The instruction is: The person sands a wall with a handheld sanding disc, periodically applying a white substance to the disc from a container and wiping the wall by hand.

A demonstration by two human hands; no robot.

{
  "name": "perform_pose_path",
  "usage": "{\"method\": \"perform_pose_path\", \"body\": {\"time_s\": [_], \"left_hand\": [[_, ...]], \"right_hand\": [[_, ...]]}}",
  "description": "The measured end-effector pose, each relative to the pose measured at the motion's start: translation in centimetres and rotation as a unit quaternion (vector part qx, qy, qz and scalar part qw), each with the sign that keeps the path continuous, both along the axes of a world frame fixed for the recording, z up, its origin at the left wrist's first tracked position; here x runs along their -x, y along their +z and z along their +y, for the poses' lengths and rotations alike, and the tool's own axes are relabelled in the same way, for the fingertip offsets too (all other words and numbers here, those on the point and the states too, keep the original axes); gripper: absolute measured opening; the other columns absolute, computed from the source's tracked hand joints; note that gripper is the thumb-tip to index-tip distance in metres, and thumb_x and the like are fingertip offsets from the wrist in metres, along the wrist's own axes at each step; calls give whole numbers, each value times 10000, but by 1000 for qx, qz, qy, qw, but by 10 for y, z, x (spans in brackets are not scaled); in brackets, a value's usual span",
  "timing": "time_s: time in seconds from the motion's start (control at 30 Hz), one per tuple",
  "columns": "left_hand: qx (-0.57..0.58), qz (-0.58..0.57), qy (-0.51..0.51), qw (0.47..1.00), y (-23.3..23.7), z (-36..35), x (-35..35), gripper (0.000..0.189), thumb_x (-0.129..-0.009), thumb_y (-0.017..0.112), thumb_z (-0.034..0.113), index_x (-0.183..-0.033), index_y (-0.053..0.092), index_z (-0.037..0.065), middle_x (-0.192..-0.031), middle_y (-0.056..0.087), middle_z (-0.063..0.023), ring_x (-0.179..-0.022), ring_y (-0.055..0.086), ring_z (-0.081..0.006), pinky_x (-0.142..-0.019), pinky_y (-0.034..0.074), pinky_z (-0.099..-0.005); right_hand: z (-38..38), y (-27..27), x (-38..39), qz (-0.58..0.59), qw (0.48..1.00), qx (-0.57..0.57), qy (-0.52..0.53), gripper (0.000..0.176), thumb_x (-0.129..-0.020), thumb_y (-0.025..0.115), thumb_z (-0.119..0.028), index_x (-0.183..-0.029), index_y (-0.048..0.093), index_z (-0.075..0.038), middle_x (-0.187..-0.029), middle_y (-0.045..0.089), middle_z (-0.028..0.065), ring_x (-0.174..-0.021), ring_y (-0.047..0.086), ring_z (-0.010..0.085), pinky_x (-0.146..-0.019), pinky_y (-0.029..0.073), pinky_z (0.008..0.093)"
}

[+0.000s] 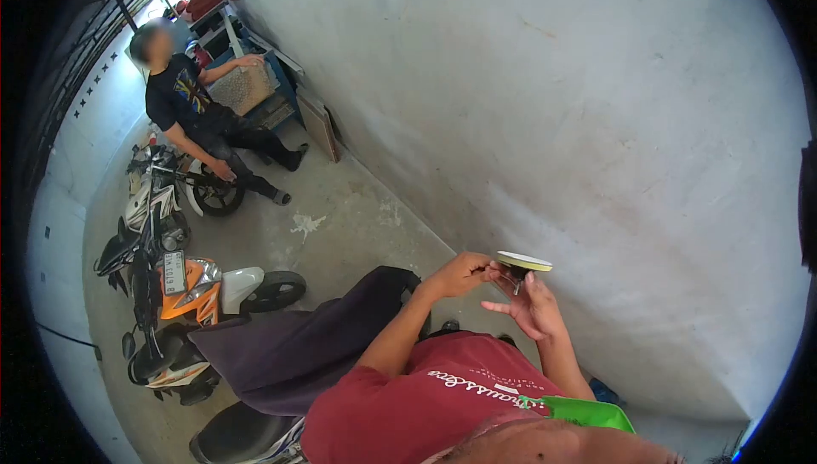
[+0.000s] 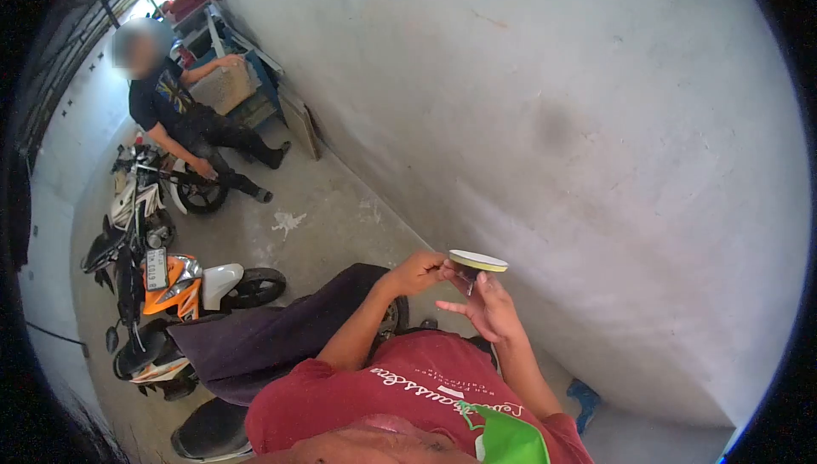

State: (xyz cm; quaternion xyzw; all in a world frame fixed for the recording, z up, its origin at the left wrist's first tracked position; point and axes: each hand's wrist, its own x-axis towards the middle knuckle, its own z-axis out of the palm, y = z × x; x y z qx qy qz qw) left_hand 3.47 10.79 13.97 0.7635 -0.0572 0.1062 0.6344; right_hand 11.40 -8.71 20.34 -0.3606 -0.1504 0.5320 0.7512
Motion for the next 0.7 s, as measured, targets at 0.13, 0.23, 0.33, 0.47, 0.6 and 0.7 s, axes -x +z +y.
{"method": "perform_pose_path", "body": {"time_s": [0.13, 0.23, 0.33, 0.47, 0.6, 0.7], "left_hand": [[1, 39, -47, 998, 17, 5, 9, 319, -991, 550, 274, -1094, 627, -18, -928, 691, -109, -815, 596, -131, -745, 492, -305], [36, 23, -58, 997, 12, 2, 5, 322, -989, 557, 301, -1039, 626, -10, -889, 667, -80, -791, 567, -120, -718, 472, -290], [63, 55, -56, 995, -15, -7, 6, 321, -994, 548, 304, -1066, 623, 0, -915, 657, -82, -810, 557, -134, -742, 469, -296], [-23, 131, -38, 990, -17, -14, 6, 353, -1010, 508, 340, -1072, 595, 4, -873, 622, -59, -804, 547, -148, -749, 461, -305], [23, 69, 16, 997, -9, -33, -6, 417, -1023, 437, 420, -1027, 560, 22, -808, 551, -26, -758, 509, -146, -713, 442, -308], [63, 64, -10, 996, -4, -51, -17, 439, -1026, 412, 445, -985, 551, 31, -792, 537, -24, -744, 502, -139, -692, 433, -302]], "right_hand": [[-2, 4, 3, 65, 996, -41, 36, 499, -1021, 432, -380, -1410, 383, -70, -1441, 422, 125, -1350, 390, 252, -1007, 415, 627], [-4, 1, 3, 74, 997, -20, 28, 505, -1015, 443, -394, -1409, 392, -83, -1442, 421, 115, -1357, 382, 255, -1011, 400, 644], [-10, -5, -1, 74, 997, 5, 33, 529, -1005, 470, -406, -1407, 390, -72, -1419, 451, 121, -1340, 405, 246, -1001, 428, 590], [-20, -18, -11, 31, 997, 65, -13, 543, -995, 509, -392, -1402, 389, -53, -1386, 490, 122, -1304, 443, 234, -1001, 431, 501], [-11, -33, -18, -46, 979, 141, -136, 549, -980, 566, -340, -1400, 396, -29, -1344, 531, 107, -1231, 491, 198, -989, 401, 380], [-6, -45, -18, -65, 983, 99, -143, 527, -979, 576, -308, -1393, 422, -22, -1334, 535, 98, -1195, 509, 189, -959, 421, 359]]}}
